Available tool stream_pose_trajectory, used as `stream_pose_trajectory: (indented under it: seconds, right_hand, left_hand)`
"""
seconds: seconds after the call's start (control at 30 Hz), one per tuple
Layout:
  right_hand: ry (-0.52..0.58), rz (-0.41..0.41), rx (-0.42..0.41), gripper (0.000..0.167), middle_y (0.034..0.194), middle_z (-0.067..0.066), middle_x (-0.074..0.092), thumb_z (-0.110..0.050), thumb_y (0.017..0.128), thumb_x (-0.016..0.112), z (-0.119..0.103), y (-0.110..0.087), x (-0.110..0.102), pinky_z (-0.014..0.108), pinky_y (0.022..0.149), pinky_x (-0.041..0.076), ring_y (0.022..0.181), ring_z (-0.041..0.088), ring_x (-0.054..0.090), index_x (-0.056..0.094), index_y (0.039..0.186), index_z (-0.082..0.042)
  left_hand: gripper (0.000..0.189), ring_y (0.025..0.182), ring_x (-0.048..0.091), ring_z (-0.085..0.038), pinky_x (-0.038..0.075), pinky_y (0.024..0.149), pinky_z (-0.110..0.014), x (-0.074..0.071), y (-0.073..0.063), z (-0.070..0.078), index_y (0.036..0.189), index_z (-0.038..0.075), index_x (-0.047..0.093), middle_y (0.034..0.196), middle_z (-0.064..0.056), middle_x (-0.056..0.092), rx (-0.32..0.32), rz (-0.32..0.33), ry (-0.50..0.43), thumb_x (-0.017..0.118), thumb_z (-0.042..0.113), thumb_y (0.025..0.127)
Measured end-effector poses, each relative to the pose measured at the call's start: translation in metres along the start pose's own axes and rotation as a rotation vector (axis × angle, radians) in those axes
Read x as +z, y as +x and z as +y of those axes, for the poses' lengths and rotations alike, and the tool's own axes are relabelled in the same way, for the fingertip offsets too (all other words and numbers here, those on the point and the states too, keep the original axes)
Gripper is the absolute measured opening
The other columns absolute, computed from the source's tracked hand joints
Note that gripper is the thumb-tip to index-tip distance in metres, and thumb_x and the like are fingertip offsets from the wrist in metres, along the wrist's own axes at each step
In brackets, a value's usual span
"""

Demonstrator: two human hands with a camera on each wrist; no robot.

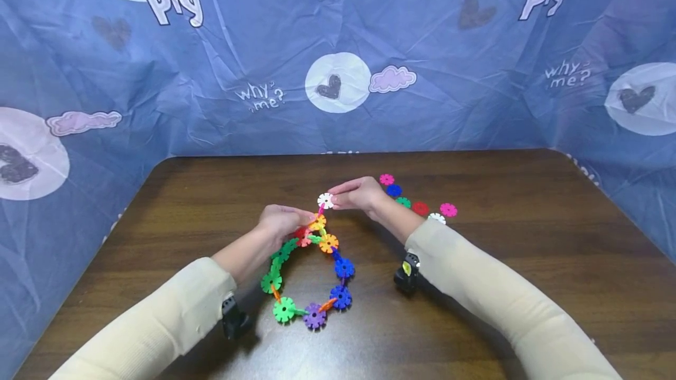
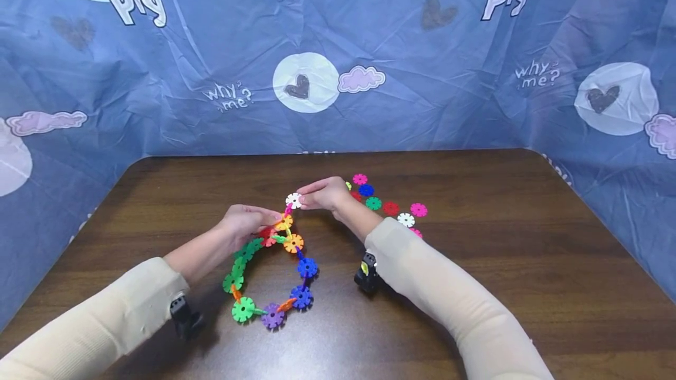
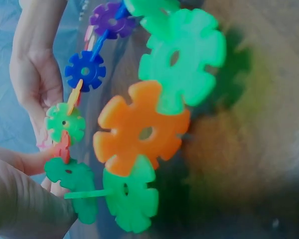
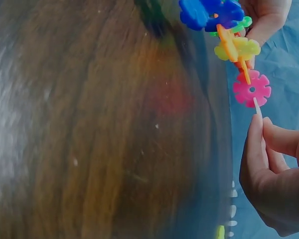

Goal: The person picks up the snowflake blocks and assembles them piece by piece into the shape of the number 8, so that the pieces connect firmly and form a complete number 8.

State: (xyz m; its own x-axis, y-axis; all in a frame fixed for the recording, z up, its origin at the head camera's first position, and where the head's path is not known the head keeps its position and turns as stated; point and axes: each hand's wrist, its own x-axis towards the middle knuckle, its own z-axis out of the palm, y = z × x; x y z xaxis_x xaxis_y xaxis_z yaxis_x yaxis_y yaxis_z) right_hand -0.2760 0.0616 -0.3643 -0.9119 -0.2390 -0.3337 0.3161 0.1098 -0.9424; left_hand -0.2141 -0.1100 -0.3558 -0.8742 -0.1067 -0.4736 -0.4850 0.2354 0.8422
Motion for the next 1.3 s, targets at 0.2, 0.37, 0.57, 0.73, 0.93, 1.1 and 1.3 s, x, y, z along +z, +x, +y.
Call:
stream_pose_trajectory:
  seconds: [0.2,0.37,0.57,0.73,0.93,1.1,1.3]
  right_hand:
    - [0.004,0.002,0.079,0.032,0.088,0.011,0.072,0.007,0.085,0.064,0.001,0.003,0.002,0.038,0.091,0.054,0.067,0.011,0.068,0.064,0.117,0.009]
    - [0.004,-0.014,0.089,0.033,0.075,0.005,0.069,0.009,0.085,0.064,0.002,0.003,0.002,0.039,0.091,0.054,0.066,0.011,0.067,0.063,0.118,0.010]
    - [0.031,-0.015,0.114,0.034,0.071,0.003,0.067,0.009,0.086,0.062,0.002,0.000,0.000,0.038,0.091,0.054,0.066,0.010,0.067,0.062,0.120,0.009]
    - [0.039,0.008,0.107,0.033,0.088,0.013,0.072,0.008,0.086,0.063,0.004,-0.001,-0.002,0.035,0.086,0.056,0.068,0.012,0.068,0.063,0.119,0.008]
    - [0.070,0.035,0.100,0.034,0.122,0.027,0.063,0.009,0.086,0.063,0.006,0.001,-0.003,0.032,0.084,0.057,0.075,0.014,0.070,0.062,0.120,0.008]
    - [0.074,0.032,0.100,0.035,0.123,0.027,0.062,0.009,0.086,0.063,0.006,0.001,-0.003,0.032,0.083,0.057,0.079,0.016,0.071,0.062,0.121,0.007]
    - [0.067,0.029,0.096,0.034,0.122,0.027,0.063,0.009,0.086,0.062,0.003,-0.002,-0.001,0.033,0.085,0.056,0.078,0.014,0.071,0.063,0.120,0.008]
  left_hand:
    - [0.023,0.065,0.059,-0.004,0.049,0.061,-0.016,0.005,-0.007,-0.008,0.107,-0.003,0.071,0.084,-0.002,0.073,-0.004,0.047,-0.055,0.069,0.008,0.087]
    - [0.026,0.067,0.057,-0.005,0.049,0.062,-0.017,0.003,-0.009,-0.011,0.108,-0.004,0.070,0.076,0.004,0.066,-0.002,0.028,-0.027,0.067,0.012,0.088]
    - [0.031,0.075,0.067,-0.008,0.058,0.081,-0.027,-0.004,0.003,-0.001,0.116,-0.007,0.063,0.106,-0.018,0.072,0.044,-0.011,-0.032,0.063,0.014,0.093]
    - [0.032,0.071,0.068,-0.008,0.055,0.088,-0.032,-0.005,0.021,0.012,0.118,-0.007,0.062,0.098,-0.014,0.073,0.072,-0.090,-0.003,0.064,0.011,0.092]
    - [0.035,0.071,0.067,-0.006,0.053,0.092,-0.031,-0.004,0.036,0.021,0.121,-0.006,0.061,0.081,-0.001,0.068,0.069,-0.196,0.048,0.065,0.012,0.091]
    - [0.034,0.071,0.065,-0.005,0.053,0.093,-0.030,-0.001,0.039,0.026,0.120,-0.003,0.063,0.078,0.002,0.067,0.060,-0.207,0.075,0.066,0.014,0.091]
    - [0.030,0.070,0.064,-0.005,0.054,0.091,-0.028,0.002,0.040,0.030,0.119,-0.003,0.064,0.077,0.001,0.066,0.047,-0.207,0.055,0.064,0.007,0.091]
